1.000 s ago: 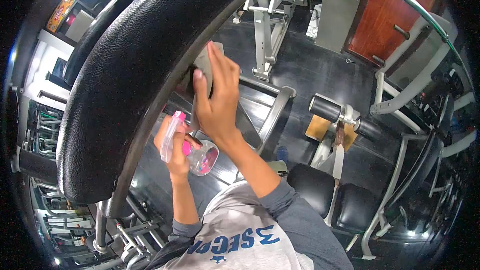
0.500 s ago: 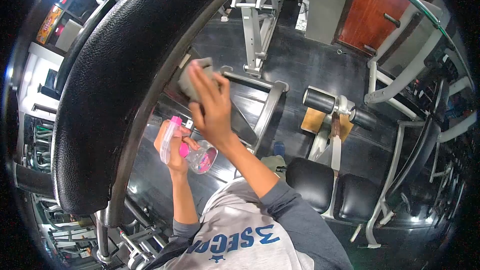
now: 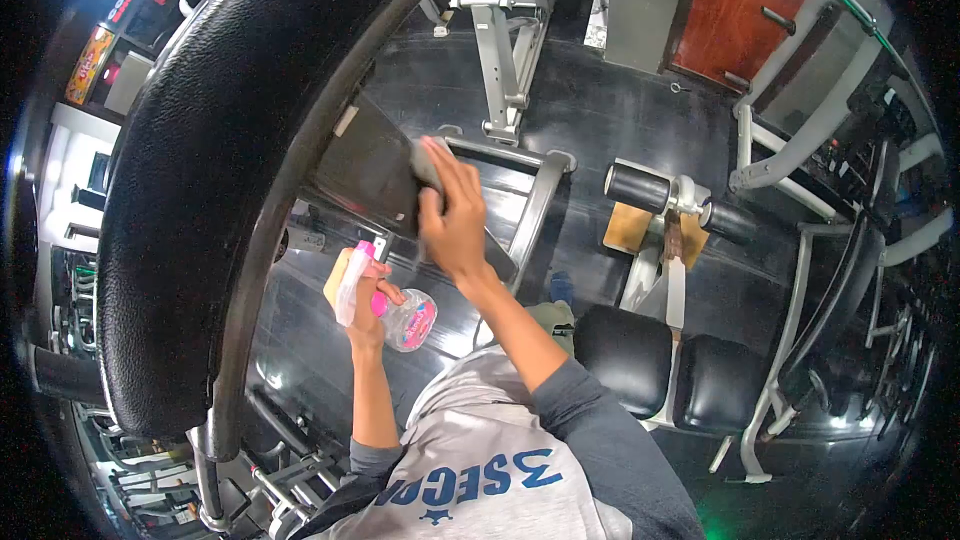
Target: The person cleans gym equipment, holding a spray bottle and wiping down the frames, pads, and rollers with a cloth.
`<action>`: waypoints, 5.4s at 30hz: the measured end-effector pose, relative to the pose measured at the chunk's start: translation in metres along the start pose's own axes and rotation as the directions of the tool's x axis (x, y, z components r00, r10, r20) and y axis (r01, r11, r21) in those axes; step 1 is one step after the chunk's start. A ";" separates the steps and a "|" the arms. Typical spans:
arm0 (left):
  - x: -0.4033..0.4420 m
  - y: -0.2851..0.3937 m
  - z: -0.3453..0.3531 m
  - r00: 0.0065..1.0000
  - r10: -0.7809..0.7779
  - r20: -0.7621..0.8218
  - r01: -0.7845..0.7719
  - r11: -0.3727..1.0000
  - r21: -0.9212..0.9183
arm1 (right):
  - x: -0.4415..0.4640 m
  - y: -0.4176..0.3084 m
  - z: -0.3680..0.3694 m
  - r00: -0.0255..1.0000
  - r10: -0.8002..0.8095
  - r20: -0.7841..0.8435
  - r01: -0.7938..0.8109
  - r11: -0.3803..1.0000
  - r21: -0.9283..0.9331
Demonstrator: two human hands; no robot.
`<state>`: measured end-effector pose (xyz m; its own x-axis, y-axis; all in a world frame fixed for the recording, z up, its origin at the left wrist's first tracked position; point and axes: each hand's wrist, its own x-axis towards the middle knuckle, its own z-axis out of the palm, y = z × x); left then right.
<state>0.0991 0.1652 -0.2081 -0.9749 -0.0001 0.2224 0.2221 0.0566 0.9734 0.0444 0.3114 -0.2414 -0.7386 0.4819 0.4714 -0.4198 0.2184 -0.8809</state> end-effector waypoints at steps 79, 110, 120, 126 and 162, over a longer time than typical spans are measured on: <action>-0.039 -0.090 -0.031 0.944 -0.270 0.192 0.245 0.959 0.143 | -0.237 0.309 0.027 0.716 0.696 -0.050 -0.616 0.597 -0.514; -0.042 -0.114 -0.035 0.851 -0.361 0.382 0.323 0.933 0.162 | -0.192 0.144 0.020 0.855 0.497 -0.150 -0.494 0.868 0.057; -0.029 -0.111 0.019 0.724 -0.423 0.544 0.259 0.899 0.354 | -0.235 0.304 -0.043 0.456 0.873 0.171 -0.885 0.465 -0.010; -0.019 -0.121 0.067 0.631 -0.410 0.658 0.213 0.908 0.361 | -0.188 0.211 -0.137 0.308 0.921 0.236 -0.719 0.063 0.692; -0.138 -0.194 0.249 -0.088 -0.548 0.832 0.343 0.768 0.542 | -0.306 0.055 -0.298 0.203 0.616 -0.761 -0.549 0.715 0.433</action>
<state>0.1870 0.4030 -0.4414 -0.0464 0.7996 -0.5988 -0.1704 0.5843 0.7934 0.4047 0.4288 -0.4467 -0.0069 0.8780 -0.4786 -0.1226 -0.4758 -0.8710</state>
